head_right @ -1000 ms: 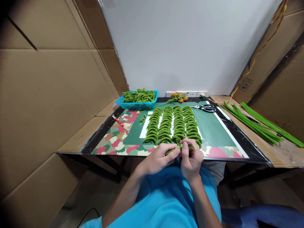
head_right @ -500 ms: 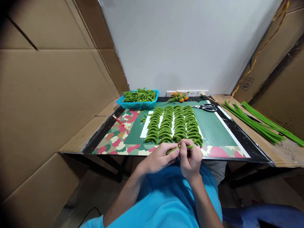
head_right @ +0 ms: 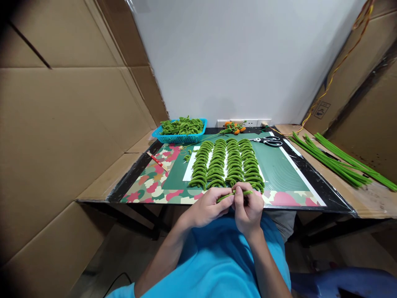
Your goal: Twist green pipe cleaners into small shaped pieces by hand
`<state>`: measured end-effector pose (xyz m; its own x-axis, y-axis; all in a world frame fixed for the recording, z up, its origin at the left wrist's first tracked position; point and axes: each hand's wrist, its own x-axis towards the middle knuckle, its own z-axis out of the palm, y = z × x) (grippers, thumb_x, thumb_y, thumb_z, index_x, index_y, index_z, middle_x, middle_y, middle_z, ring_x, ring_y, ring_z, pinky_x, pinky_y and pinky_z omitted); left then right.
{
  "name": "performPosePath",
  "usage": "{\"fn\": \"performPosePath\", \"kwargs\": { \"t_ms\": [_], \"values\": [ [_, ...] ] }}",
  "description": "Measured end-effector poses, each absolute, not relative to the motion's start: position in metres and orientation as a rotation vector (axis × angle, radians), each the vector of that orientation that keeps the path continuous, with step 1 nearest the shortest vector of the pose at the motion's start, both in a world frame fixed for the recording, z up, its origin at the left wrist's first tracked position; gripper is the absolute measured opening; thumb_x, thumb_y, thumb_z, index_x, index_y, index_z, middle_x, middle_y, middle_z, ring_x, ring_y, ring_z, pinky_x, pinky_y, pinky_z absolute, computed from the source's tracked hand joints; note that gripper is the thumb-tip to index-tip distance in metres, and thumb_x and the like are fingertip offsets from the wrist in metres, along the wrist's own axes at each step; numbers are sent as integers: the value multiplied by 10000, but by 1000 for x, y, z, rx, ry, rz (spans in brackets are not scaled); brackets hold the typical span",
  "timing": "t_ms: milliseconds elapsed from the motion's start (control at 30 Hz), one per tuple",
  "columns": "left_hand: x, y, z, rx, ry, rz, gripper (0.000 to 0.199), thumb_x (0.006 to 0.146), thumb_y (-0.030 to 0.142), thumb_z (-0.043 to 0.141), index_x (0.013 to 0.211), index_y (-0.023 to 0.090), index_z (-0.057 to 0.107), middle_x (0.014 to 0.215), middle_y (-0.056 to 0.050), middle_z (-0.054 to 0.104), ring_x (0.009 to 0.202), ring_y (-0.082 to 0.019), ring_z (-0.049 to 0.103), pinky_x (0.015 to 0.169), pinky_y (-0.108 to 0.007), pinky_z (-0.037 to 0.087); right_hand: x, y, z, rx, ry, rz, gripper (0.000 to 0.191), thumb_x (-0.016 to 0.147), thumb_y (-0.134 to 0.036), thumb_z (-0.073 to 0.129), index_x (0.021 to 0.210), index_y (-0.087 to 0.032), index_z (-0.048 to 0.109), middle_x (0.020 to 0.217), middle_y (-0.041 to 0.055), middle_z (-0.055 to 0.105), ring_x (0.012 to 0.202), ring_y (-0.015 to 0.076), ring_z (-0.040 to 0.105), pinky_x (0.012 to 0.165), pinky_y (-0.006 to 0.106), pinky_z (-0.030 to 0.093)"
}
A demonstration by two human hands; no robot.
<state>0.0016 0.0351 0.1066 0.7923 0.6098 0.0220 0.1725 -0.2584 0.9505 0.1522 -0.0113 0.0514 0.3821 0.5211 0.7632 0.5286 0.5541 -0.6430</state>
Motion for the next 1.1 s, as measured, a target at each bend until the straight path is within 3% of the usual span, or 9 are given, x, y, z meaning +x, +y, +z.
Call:
{"fn": "performPosePath", "kwargs": {
  "t_ms": [600, 1100],
  "values": [
    [1, 34, 105, 1867, 625, 473, 568, 1049, 686, 487, 835, 168, 577, 739, 30, 502, 719, -117, 423, 632, -250, 310, 152, -13, 47, -1073, -1242, -55, 182, 1051, -279, 560, 969, -215, 710, 816, 6, 725, 685, 147, 680, 634, 286, 509],
    [2, 31, 105, 1886, 625, 494, 448, 1059, 540, 536, 819, 165, 591, 759, 29, 496, 736, -117, 426, 641, -249, 309, 153, -15, 39, -1073, -1260, -110, 161, 1039, -256, 567, 992, -224, 718, 816, 2, 737, 682, 156, 697, 634, 289, 526]
  ]
}}
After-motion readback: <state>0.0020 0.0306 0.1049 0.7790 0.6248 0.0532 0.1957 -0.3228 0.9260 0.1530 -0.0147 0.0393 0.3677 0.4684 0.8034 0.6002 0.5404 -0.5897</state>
